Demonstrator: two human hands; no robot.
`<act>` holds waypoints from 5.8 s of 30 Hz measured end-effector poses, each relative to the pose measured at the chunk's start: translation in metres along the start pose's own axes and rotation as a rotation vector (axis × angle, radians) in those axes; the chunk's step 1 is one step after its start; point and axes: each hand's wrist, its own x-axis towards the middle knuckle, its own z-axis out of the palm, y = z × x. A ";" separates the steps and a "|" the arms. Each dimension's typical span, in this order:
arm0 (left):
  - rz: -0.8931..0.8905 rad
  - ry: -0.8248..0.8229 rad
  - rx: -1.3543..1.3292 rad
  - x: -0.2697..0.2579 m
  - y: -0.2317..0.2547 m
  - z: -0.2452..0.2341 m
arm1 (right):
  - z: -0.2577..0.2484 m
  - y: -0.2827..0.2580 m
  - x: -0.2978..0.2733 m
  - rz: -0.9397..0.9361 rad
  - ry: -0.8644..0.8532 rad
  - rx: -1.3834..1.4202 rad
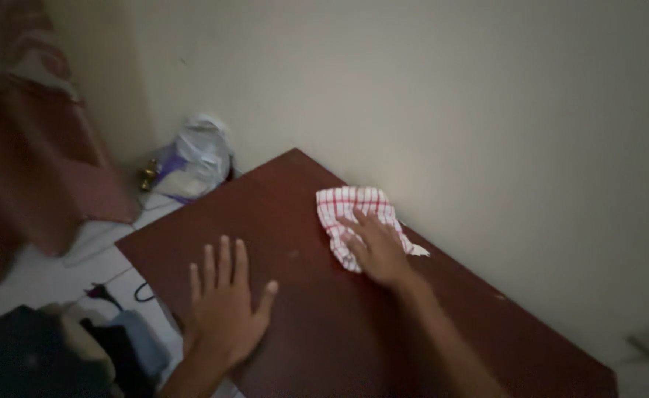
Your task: Wiping a low wooden table with a cloth and spray bottle.
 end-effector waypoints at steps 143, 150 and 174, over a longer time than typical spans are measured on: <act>-0.170 0.757 -0.319 -0.021 0.002 0.003 | 0.090 -0.177 0.084 -0.524 -0.156 0.577; -0.188 0.774 -0.298 -0.025 0.006 -0.001 | 0.036 -0.153 0.005 -0.497 -0.215 0.452; -0.222 0.762 -0.412 -0.026 -0.004 0.003 | 0.114 -0.205 0.117 -0.713 -0.047 0.582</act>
